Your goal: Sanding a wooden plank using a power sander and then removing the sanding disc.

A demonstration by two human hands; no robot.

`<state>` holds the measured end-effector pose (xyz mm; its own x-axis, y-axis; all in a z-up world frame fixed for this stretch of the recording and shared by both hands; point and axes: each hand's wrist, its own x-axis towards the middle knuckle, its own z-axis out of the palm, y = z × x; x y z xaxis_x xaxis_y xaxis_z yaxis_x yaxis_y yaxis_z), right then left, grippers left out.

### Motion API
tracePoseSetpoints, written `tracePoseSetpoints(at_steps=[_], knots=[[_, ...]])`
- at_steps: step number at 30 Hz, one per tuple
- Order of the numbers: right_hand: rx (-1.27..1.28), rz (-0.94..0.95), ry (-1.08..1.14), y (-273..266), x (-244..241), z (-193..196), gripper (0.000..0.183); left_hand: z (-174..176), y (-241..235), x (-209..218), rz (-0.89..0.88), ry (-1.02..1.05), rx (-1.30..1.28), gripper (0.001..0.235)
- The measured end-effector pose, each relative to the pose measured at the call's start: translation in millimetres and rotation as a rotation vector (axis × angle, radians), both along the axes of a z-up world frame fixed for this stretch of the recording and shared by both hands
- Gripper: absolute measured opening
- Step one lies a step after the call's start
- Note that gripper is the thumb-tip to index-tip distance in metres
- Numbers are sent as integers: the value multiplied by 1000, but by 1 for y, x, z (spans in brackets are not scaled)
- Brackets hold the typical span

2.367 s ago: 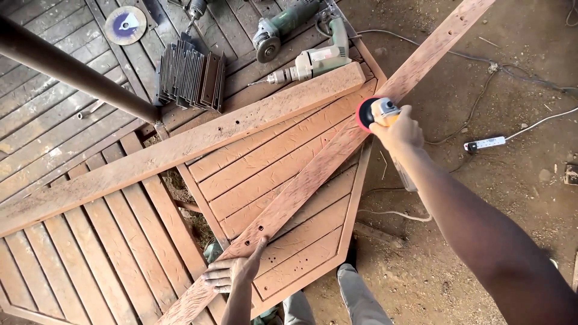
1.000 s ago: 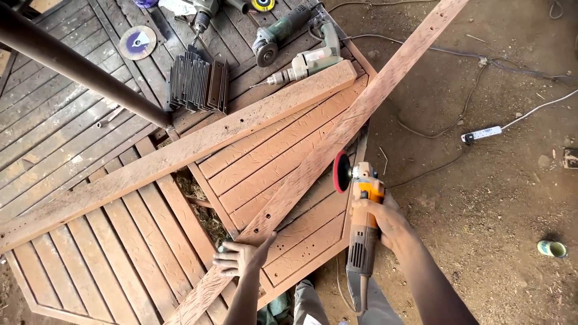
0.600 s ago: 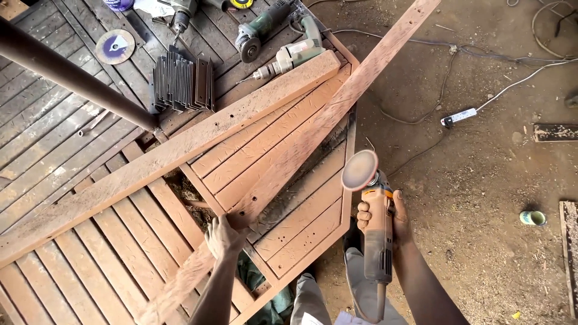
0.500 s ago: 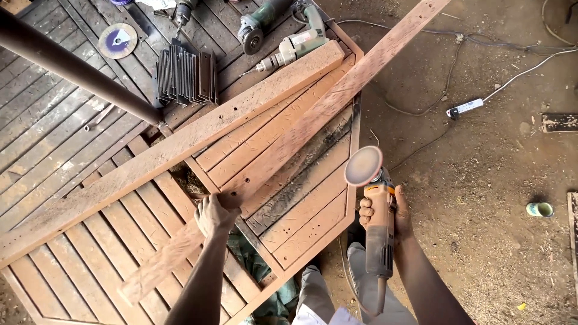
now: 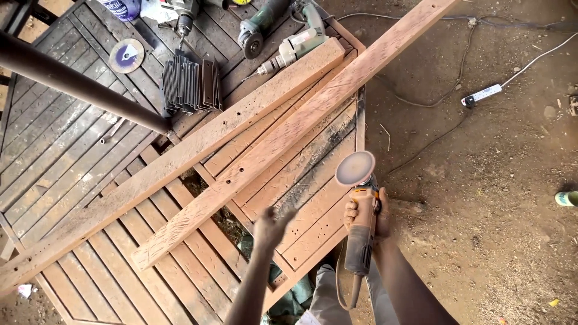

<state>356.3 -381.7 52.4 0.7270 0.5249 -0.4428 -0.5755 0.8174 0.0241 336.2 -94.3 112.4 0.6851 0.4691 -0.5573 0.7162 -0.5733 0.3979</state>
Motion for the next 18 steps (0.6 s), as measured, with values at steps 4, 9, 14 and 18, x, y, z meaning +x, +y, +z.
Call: tracePoseSetpoints(at_steps=[4,9,14,18], knots=[[-89,-33,22,14,0,-10,81,18,-94,-57,131,180,-957,110],[-143,0,71,35,14,10,80,39,-131,-48,420,103,-1198,46],[-702,107,255,68,10,103,75,26,-115,-48,-14,120,-615,70],[-960,350,197,86,3,106,99,-34,-110,-53,-15,124,-493,71]])
